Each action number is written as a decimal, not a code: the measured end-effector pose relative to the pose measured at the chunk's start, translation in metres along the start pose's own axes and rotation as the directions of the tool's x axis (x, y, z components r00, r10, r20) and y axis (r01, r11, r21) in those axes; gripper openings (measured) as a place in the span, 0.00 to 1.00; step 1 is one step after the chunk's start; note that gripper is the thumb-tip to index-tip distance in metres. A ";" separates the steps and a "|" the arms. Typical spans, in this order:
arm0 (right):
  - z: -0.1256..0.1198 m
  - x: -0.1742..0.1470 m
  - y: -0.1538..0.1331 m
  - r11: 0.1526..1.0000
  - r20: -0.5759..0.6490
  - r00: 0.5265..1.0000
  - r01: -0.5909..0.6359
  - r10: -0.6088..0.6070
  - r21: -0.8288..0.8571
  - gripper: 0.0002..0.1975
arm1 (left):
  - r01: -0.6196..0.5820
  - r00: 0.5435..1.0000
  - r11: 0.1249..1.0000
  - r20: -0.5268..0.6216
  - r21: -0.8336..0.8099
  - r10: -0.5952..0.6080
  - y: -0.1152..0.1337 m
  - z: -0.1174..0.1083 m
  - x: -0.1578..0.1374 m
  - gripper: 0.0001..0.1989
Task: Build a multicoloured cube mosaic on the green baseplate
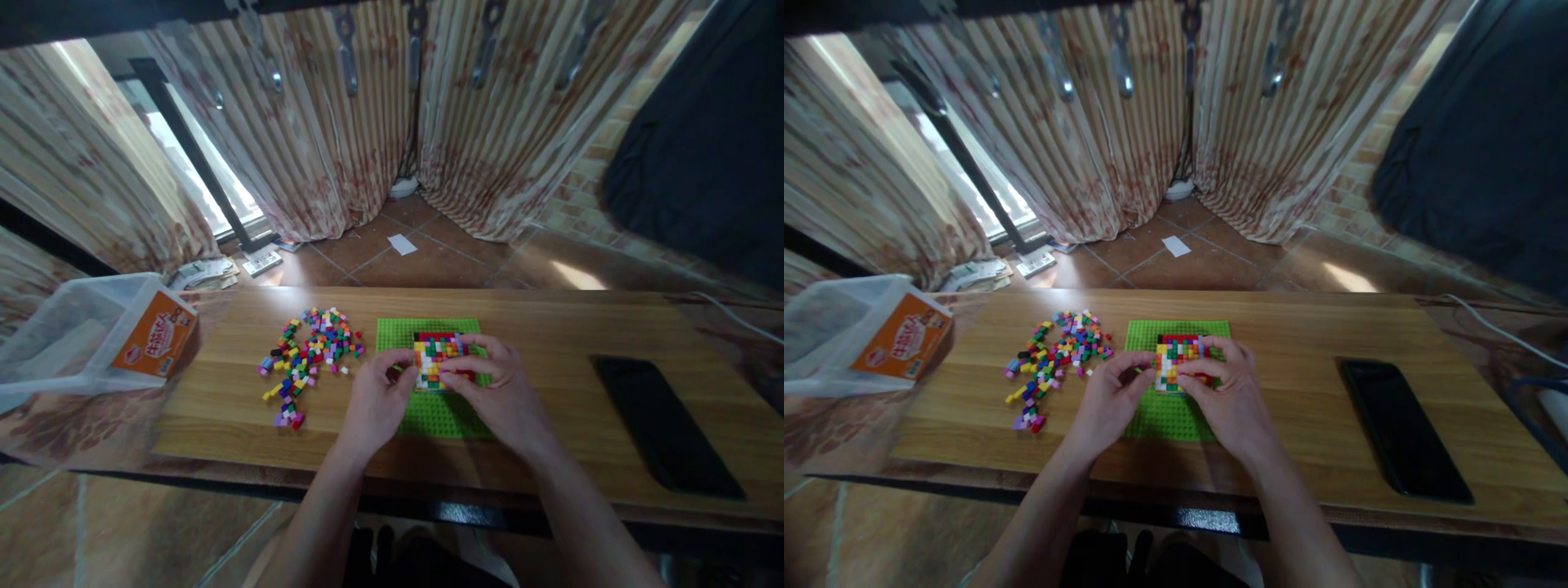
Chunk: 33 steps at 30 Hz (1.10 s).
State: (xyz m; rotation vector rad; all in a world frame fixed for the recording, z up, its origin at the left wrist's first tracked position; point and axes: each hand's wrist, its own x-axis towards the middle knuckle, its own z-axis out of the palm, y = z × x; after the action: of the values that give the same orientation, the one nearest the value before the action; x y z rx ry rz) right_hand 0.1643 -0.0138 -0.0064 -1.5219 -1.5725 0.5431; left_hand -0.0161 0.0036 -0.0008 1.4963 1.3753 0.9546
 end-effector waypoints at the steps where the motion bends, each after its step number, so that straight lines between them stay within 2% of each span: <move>1: 0.001 0.000 0.000 1.000 -0.007 1.000 -0.003 0.003 0.003 0.03 | 0.000 1.000 1.000 0.001 0.005 0.000 0.000 0.000 0.000 0.10; 8: 0.004 -0.002 0.006 0.996 -0.039 0.995 -0.086 0.087 0.022 0.04 | -0.026 1.000 0.999 0.016 0.027 0.025 0.003 0.000 -0.002 0.10; 20: 0.013 -0.004 0.008 0.984 -0.054 0.987 -0.143 0.149 0.104 0.09 | -0.014 1.000 0.999 0.019 0.038 0.013 0.002 0.001 -0.002 0.11; 24: 0.017 -0.005 0.006 0.985 -0.088 0.985 -0.139 0.149 0.106 0.10 | 0.001 1.000 0.999 0.019 0.045 -0.002 0.004 0.000 -0.004 0.11; 33: 0.015 -0.008 0.004 0.994 -0.079 0.991 -0.101 0.105 0.047 0.13 | -0.026 0.999 1.000 0.033 0.010 0.026 0.000 0.002 -0.003 0.12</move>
State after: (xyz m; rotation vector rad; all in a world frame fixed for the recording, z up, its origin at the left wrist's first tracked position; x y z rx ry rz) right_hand 0.1543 -0.0168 -0.0197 -1.5797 -1.4183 0.5620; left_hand -0.0147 0.0004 -0.0010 1.5342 1.3422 0.9370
